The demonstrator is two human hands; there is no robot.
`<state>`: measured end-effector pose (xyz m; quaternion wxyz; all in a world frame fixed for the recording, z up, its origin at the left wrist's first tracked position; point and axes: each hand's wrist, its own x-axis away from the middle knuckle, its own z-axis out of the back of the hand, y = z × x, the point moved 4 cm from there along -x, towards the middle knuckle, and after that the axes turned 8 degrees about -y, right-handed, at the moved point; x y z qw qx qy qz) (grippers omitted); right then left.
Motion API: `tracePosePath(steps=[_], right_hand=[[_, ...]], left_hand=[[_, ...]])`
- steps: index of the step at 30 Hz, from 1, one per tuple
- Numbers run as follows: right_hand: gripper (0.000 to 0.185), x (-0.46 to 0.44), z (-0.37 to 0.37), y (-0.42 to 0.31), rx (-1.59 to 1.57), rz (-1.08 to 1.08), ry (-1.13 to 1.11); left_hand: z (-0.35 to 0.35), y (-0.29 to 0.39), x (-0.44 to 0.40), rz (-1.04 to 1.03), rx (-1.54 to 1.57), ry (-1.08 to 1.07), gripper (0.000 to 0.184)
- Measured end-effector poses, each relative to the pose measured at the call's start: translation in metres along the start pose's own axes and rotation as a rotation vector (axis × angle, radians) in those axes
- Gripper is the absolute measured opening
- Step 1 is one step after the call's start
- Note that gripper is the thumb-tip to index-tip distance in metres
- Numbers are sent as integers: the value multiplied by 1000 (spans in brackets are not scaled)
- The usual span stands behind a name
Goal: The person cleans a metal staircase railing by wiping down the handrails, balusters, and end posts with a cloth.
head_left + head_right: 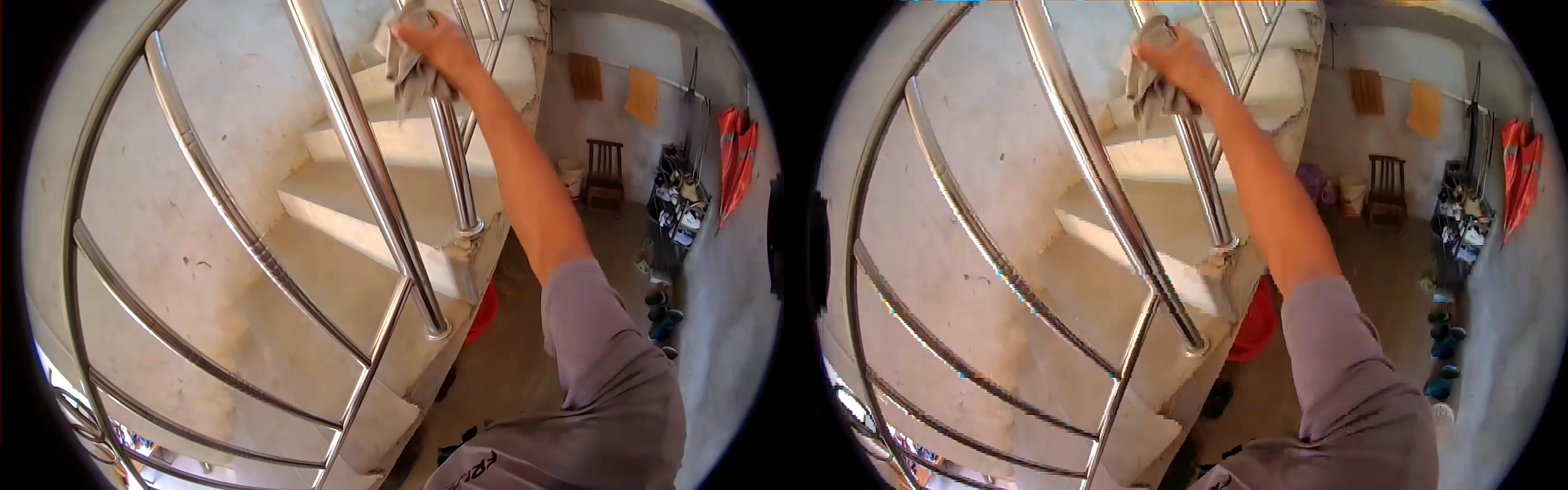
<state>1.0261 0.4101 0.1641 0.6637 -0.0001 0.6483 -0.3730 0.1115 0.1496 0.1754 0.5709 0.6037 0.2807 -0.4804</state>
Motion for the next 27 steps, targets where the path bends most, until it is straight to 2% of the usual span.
tracePosePath(steps=[2,4,6,8,12,13,17,18,19,21,24,25,27], right_hand=[[66,54,-17,-10,548,-71,191],[67,110,-35,6,620,103,271],[60,158,-47,12,630,340,351],[64,203,-54,25,616,93,267],[65,253,-60,45,476,7,232],[63,255,-59,53,426,-18,249],[46,212,-47,60,401,107,338],[33,196,-41,53,419,121,392],[33,179,-30,59,415,122,398],[25,149,-10,62,658,323,360],[23,115,17,71,713,390,376],[23,107,24,73,713,391,378],[20,91,43,76,709,289,553]], left_hand=[[0,-3,0,6,10,-8,54],[0,-6,-1,10,23,-6,54],[2,-8,-1,12,31,-6,54],[3,-8,-1,16,44,-5,54],[-5,-8,-3,22,62,-14,54],[-6,-8,-3,24,65,-16,54],[-4,-8,-1,32,77,-13,53],[-5,-7,-1,31,75,-13,53],[-4,-6,-2,31,77,-13,53],[-5,-5,-2,36,78,-13,53],[-8,-3,-2,41,84,-22,53],[-8,-3,-2,44,85,-19,53],[-5,-3,1,55,86,-19,53]])
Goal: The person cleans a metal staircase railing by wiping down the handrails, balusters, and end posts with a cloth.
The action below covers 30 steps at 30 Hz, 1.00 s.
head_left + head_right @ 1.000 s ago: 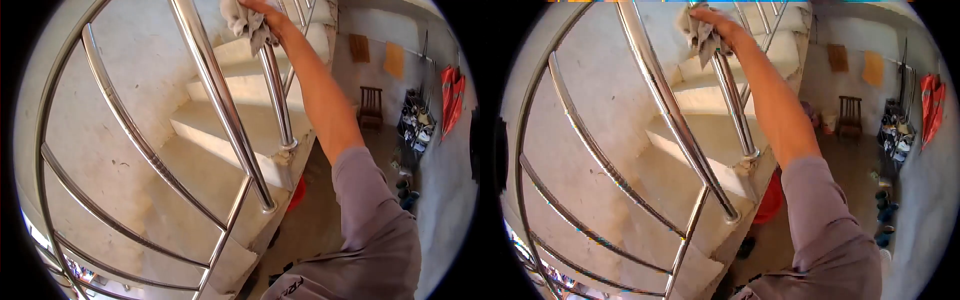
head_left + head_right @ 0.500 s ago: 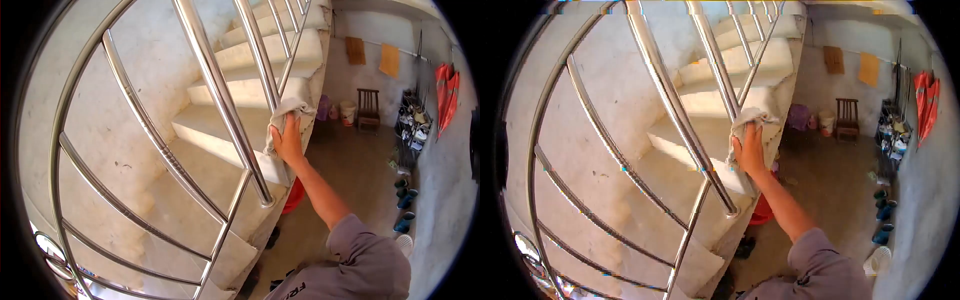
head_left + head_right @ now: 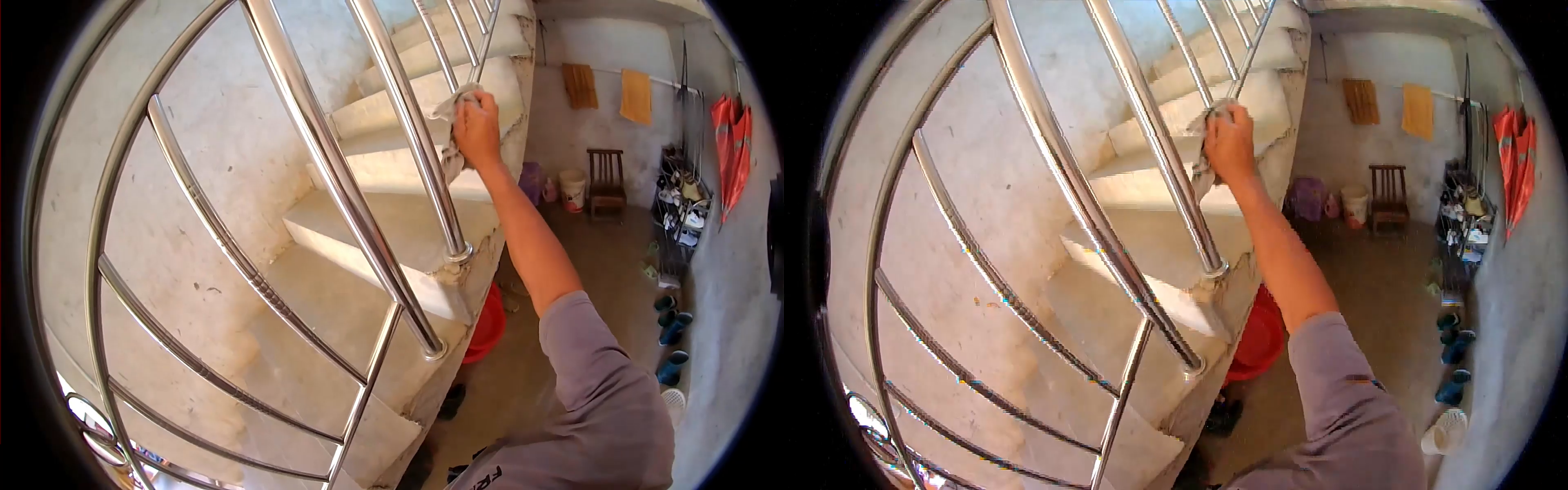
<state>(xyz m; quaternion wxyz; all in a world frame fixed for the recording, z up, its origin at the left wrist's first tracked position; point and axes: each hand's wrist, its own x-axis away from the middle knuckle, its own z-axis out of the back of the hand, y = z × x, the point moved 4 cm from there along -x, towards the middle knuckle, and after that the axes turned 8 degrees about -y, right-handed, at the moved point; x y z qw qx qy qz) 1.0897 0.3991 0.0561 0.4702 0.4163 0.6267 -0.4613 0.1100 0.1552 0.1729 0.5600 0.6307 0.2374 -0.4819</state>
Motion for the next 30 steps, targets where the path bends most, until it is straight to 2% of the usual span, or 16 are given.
tracePosePath(steps=[2,4,5,6,8,10,12,13,16,21,24,27,28,30], right_hand=[[21,-18,5,13,-3,-35,59],[24,-39,17,20,-248,-207,182],[36,-48,20,15,-194,-151,165],[36,-53,13,18,-197,-147,173],[49,-65,-17,9,-111,88,108],[55,-71,-26,8,-102,46,89],[46,-85,-42,25,-123,-317,-293],[40,-92,-43,25,-38,-311,-324],[43,-131,-50,27,-35,-246,-406],[45,-224,-73,10,-38,-154,-287],[40,-264,-80,-6,33,-165,-103],[34,-288,-84,-20,-9,-68,143],[34,-295,-85,-23,-28,-63,151],[32,-308,-78,-35,-137,71,284]], left_hand=[[1,1,1,-1,10,8,53],[3,1,3,2,11,11,53],[4,1,4,4,14,15,53],[3,2,5,6,16,15,53],[2,2,7,11,19,19,53],[3,2,10,10,21,29,53],[3,2,11,11,22,36,53],[3,3,11,11,22,39,53],[3,2,13,15,19,51,53],[8,1,20,22,25,76,53],[14,4,23,14,22,93,53],[20,6,28,10,22,110,53],[23,6,29,12,19,111,52],[29,8,32,9,23,123,52]])
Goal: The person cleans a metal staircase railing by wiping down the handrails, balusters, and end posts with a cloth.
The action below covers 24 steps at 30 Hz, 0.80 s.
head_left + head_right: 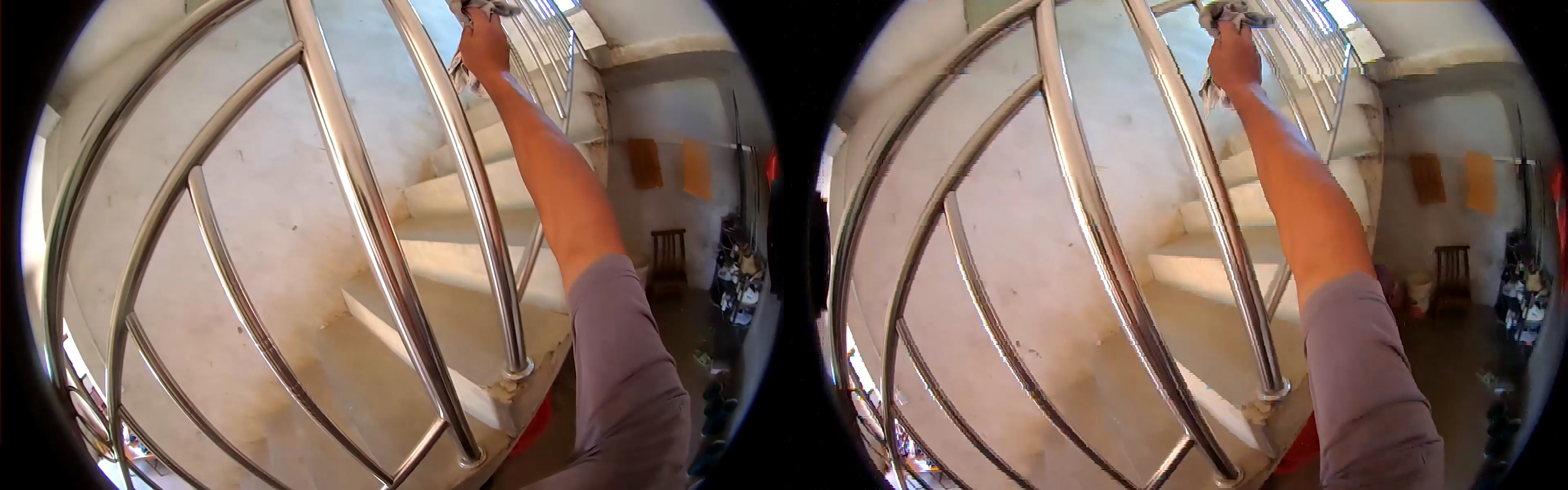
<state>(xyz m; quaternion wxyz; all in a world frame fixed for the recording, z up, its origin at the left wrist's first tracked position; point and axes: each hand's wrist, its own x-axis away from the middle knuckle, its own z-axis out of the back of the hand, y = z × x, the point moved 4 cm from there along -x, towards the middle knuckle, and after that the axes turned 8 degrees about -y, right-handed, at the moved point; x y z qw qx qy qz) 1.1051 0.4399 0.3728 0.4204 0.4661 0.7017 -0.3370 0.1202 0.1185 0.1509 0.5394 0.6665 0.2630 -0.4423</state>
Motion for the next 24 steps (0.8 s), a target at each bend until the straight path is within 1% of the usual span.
tracePosePath(steps=[1,2,4,5,6,8,9,11,12,14,15,16,18,19,20,22,23,24], right_hand=[[27,-6,-3,-6,-122,-9,58],[27,-17,-7,-14,-134,-5,74],[29,-40,-13,-33,-365,150,165],[34,-50,-22,-38,-558,80,45],[44,-66,-47,-37,-776,-83,-155],[48,-57,-20,-72,-672,-124,-257],[48,-56,-24,-76,-668,-123,-260],[47,-51,-34,-80,-915,-292,-333],[47,-50,-33,-76,-909,-286,-331],[43,-55,-19,-71,-655,-122,-218],[33,-56,-11,-75,-572,-193,-313],[33,-58,-14,-78,-571,-190,-317],[39,-63,-9,-96,-233,71,-115],[42,-62,-12,-98,-326,86,-151],[42,-61,-13,-98,-327,79,-156],[37,-68,-32,-79,-278,-126,-240],[37,-69,-39,-71,-226,-96,-114],[37,-70,-31,-73,-229,-94,-108]], left_hand=[[1,-1,2,-2,3,10,52],[4,0,2,-4,8,16,52],[8,2,3,-5,10,25,52],[9,2,2,-7,13,32,52],[9,2,4,-5,15,31,52],[9,-2,1,-2,20,32,52],[8,-3,0,1,20,29,52],[7,-6,1,-2,26,33,52],[6,-10,0,-2,31,32,52],[5,-17,0,-5,47,34,52],[4,-20,0,-4,50,33,52],[3,-22,0,-4,56,32,52],[-1,-27,-2,-1,66,25,52],[-3,-30,-3,-3,72,22,52],[-4,-33,-6,-2,81,14,52],[-10,-41,-8,-6,100,3,52],[-13,-47,-9,-9,113,-4,52],[-16,-53,-10,-12,125,-13,52]])
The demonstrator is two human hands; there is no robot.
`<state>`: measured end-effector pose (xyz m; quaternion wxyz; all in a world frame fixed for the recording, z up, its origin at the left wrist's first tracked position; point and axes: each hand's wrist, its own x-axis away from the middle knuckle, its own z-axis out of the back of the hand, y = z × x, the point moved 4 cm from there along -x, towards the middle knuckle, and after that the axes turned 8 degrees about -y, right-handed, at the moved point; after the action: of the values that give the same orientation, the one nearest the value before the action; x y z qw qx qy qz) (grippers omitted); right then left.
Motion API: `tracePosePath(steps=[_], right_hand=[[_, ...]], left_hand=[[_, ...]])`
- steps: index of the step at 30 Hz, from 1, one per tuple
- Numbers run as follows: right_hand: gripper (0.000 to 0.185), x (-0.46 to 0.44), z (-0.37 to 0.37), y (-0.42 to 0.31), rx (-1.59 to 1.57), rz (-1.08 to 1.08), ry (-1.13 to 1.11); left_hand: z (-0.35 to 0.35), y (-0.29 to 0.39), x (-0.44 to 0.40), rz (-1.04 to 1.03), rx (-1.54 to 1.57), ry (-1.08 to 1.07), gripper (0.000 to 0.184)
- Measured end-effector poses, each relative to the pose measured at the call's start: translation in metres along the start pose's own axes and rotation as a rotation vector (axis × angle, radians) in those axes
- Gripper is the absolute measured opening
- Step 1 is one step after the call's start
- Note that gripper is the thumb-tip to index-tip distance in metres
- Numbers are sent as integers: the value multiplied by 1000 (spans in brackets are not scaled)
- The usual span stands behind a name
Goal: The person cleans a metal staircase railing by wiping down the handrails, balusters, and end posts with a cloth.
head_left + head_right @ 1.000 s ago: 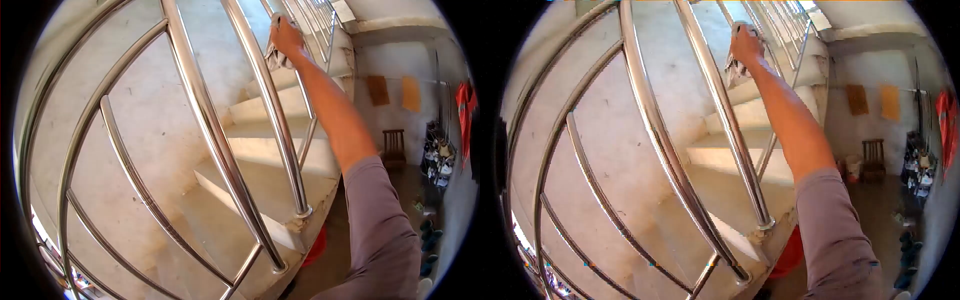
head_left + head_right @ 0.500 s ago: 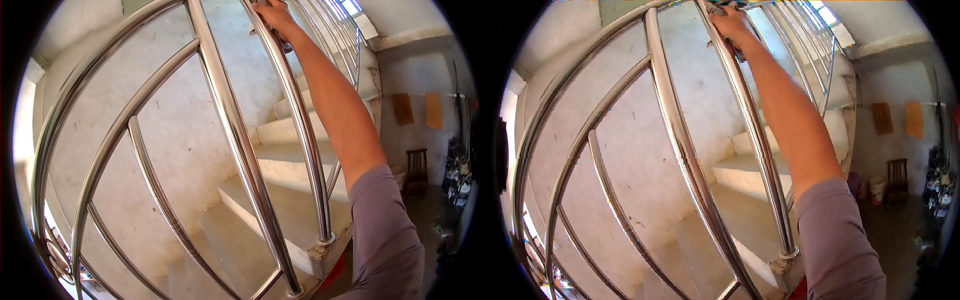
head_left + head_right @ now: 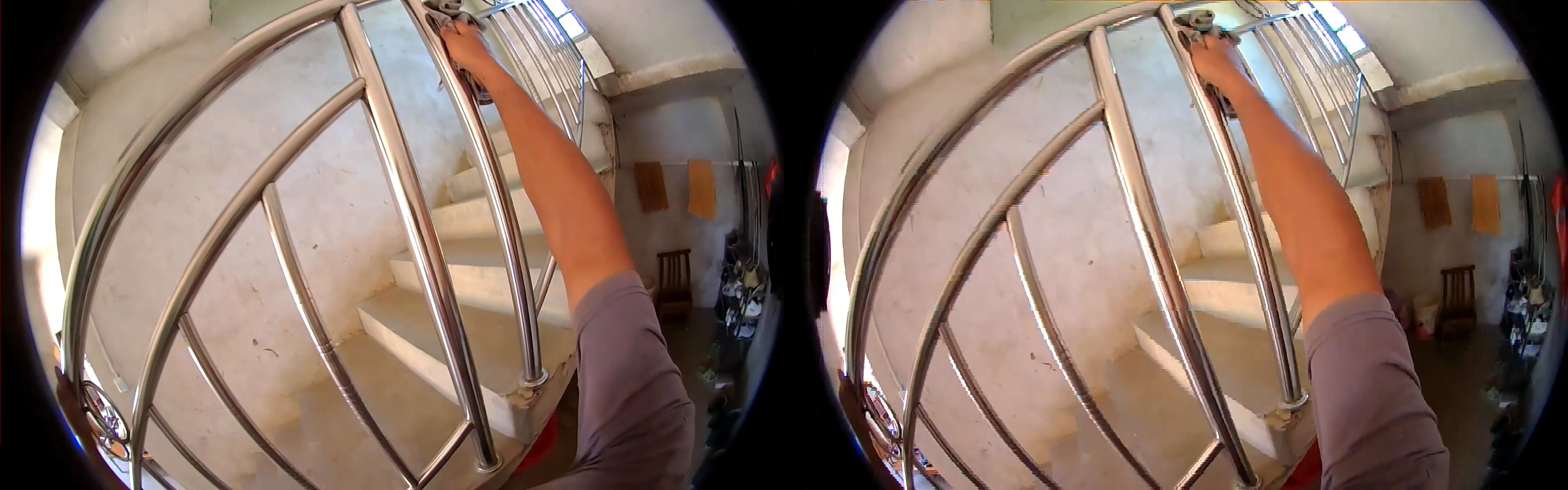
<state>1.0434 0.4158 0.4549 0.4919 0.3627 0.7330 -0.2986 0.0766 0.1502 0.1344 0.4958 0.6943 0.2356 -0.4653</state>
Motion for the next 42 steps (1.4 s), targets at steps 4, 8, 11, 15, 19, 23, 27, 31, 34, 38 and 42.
tracePosePath(steps=[4,8,11,15,19,23,27,31,34,38,42], right_hand=[[36,5,10,-29,-329,-169,-103],[33,9,12,-50,-165,-91,-93],[33,6,14,-68,-329,-97,-144],[34,6,14,-91,-826,-172,-237],[42,9,-15,-148,-805,96,-433],[39,40,-28,-179,-74,337,-289],[34,69,-31,-180,190,302,-360],[32,72,-30,-189,368,214,-497],[31,73,-27,-201,552,229,-565],[38,77,-29,-200,646,236,-638],[63,66,-27,-190,414,-39,-424]], left_hand=[[-5,-33,1,-13,60,-29,52],[-11,-58,-2,7,99,-89,52],[-11,-71,5,16,114,-112,52],[-25,-44,17,-47,66,-37,51],[-39,-8,29,-124,35,29,50],[-51,38,43,33,92,-10,52],[-59,54,48,-121,91,-2,57],[-57,50,46,-54,164,-133,61],[-57,53,45,-34,106,-124,63],[-60,62,54,25,104,-159,64],[-59,51,53,-42,48,-116,62]])
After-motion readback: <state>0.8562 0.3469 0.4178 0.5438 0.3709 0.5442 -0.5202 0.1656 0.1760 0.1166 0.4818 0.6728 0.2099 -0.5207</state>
